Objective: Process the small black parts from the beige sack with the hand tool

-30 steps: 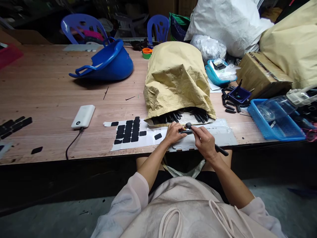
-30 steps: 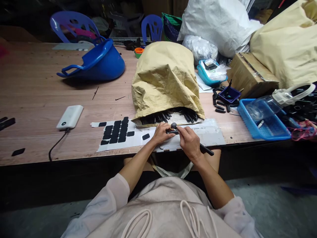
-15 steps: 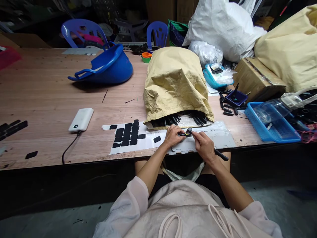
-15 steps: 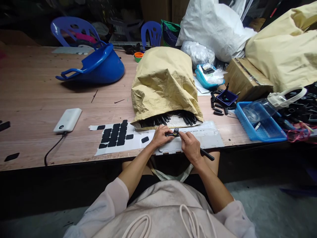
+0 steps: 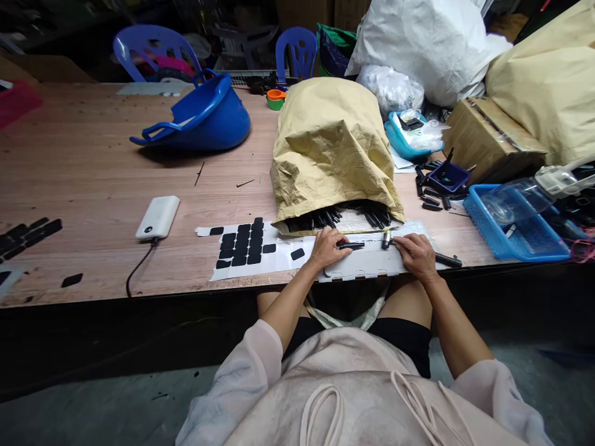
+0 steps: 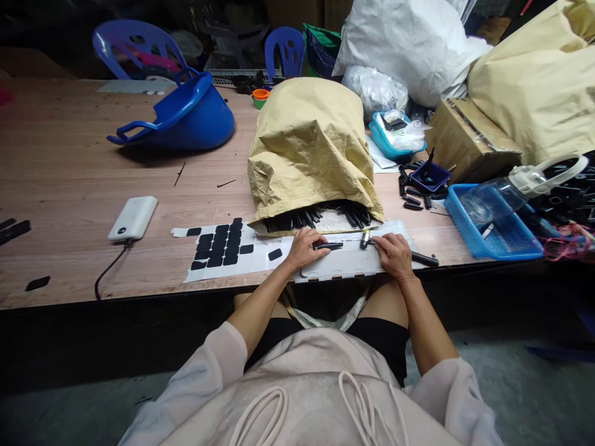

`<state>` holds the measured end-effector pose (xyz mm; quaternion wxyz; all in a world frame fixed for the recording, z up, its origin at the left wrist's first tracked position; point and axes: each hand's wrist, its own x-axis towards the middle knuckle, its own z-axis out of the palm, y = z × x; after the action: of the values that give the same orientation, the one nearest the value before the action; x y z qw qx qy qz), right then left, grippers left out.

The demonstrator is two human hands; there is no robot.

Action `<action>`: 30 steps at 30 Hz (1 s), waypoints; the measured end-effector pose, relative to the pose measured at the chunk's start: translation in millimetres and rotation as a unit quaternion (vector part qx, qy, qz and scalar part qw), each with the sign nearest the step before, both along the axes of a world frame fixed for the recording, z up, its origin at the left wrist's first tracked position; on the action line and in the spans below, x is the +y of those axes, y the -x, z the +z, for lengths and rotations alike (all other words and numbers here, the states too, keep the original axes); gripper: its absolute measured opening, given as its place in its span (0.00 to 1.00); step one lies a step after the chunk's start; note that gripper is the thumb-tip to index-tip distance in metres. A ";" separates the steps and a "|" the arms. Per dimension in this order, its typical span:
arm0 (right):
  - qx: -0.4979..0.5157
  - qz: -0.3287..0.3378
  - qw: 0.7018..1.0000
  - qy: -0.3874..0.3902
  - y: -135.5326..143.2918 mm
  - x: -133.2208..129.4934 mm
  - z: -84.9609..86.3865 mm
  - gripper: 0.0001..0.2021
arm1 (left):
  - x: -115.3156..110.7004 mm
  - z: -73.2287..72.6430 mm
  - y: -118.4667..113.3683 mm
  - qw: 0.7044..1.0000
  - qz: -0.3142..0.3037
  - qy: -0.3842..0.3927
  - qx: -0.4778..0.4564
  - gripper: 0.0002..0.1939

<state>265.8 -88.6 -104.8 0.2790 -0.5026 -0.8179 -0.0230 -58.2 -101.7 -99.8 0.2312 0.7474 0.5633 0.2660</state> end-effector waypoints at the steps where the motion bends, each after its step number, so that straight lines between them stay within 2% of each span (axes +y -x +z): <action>1: -0.001 0.003 1.000 0.000 -1.8 1.0 -3.0 0.13 | -1.3 1.7 0.0 1.000 -0.002 -0.006 0.006 0.08; 4: -0.001 -0.004 1.000 0.000 -1.0 1.0 -6.8 0.12 | -21.1 6.6 -3.8 0.998 -0.029 -0.057 0.006 0.09; 6: -0.003 -0.009 1.000 0.000 1.0 0.2 -7.0 0.13 | -49.0 5.0 -10.0 0.992 -0.094 -0.083 -0.014 0.13; 8: -0.006 -0.014 1.000 0.001 2.1 -0.2 -7.1 0.13 | -82.7 -3.7 -18.1 0.980 -0.187 -0.063 -0.032 0.17; 10: -0.007 -0.019 1.000 0.005 2.3 -0.2 -7.7 0.13 | -111.8 -19.5 -26.2 0.969 -0.247 0.002 -0.022 0.18; 12: -0.006 -0.021 1.000 0.007 2.3 0.1 -8.7 0.13 | -128.1 -38.9 -32.6 0.969 -0.227 0.096 0.010 0.17; 15: -0.003 -0.021 1.000 -0.002 3.2 0.1 -9.3 0.13 | -127.0 -64.0 -37.5 0.955 -0.121 0.255 0.088 0.19; 17: -0.004 -0.019 1.000 -0.011 3.9 -0.1 -8.8 0.13 | -118.4 -72.5 -38.7 0.935 -0.078 0.321 0.132 0.22; 19: -0.007 -0.020 1.000 -0.013 4.2 -0.4 -7.8 0.13 | -112.3 -73.0 -39.3 0.924 -0.075 0.342 0.150 0.24; 21: -0.011 -0.021 1.000 -0.007 3.9 -0.6 -7.0 0.13 | -111.5 -65.2 -39.2 0.921 -0.092 0.346 0.152 0.26; 23: -0.016 -0.020 1.000 -0.004 3.3 -0.5 -6.8 0.12 | -113.1 -48.4 -37.5 0.914 -0.146 0.348 0.150 0.25; 26: -0.020 -0.017 1.000 -0.014 3.0 -0.1 -7.8 0.12 | -105.9 -8.1 -29.9 0.893 -0.284 0.335 0.098 0.17; 27: -0.019 -0.017 1.000 -0.018 3.1 0.1 -8.2 0.12 | -98.4 7.5 -26.1 0.892 -0.309 0.325 0.063 0.14; 28: -0.018 -0.017 0.999 -0.021 3.4 0.1 -8.6 0.13 | -88.2 22.9 -21.8 0.903 -0.298 0.309 0.027 0.12; 29: -0.016 -0.017 0.999 -0.024 3.7 0.1 -8.8 0.13 | -75.6 37.3 -17.4 0.924 -0.254 0.287 0.004 0.11; 30: -0.015 -0.017 0.999 -0.026 4.0 0.1 -8.9 0.13 | -61.1 50.0 -13.1 0.951 -0.178 0.253 0.007 0.11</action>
<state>261.8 -88.6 -113.6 0.2793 -0.5089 -0.8123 -0.0563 -45.1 -162.8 -49.8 0.4523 0.7542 0.4715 0.0647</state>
